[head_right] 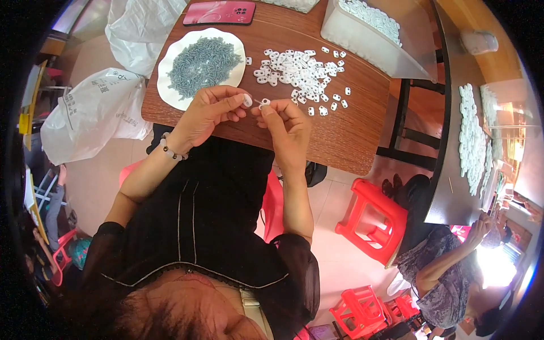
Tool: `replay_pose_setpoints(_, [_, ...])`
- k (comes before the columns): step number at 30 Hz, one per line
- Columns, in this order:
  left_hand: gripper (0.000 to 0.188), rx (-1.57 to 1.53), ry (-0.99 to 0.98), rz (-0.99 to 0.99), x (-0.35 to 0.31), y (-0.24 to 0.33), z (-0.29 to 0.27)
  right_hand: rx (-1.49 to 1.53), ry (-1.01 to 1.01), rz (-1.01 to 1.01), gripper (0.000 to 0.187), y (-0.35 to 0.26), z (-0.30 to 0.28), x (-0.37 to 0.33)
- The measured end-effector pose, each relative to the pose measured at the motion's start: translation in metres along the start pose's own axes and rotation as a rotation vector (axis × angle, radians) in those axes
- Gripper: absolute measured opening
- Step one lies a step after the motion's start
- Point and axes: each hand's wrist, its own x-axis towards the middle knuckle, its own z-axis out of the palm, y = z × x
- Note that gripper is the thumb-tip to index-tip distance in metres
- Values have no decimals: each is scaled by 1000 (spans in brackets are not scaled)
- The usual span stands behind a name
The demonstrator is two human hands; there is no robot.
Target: Manually inserting small grey pins into white plastic components to assemble them.
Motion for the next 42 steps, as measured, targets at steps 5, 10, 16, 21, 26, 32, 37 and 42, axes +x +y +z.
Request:
replay_pose_setpoints(5, [21, -31, -6, -4, -2, -3, 4, 82, -49, 62, 11, 5, 5, 0])
replay_pose_setpoints(10, [23, 40, -26, -29, -5, -4, 1, 85, -21, 56, 11, 4, 8, 0])
replay_pose_setpoints(16, [21, 122, -37, -68, -11, -6, 0, 89, -16, 55, 11, 5, 6, 1])
replay_pose_setpoints(21, [23, 175, -31, -86, -10, -7, -7, 105, -16, 66, 10, 7, 7, 1])
replay_pose_setpoints(26, [25, 124, -28, -138, -11, -5, -5, 122, -9, 75, 11, 6, 9, 1])
replay_pose_setpoints(32, [25, -112, -30, -230, -12, -3, -9, 71, -5, 6, 8, 8, 10, -1])
replay_pose_setpoints(37, [24, -211, -11, -211, -14, -1, -12, -9, -39, -69, 6, 10, 10, -4])
replay_pose_setpoints(42, [25, -183, -6, -187, -15, 1, -11, -45, -34, -92, 5, 9, 14, -7])
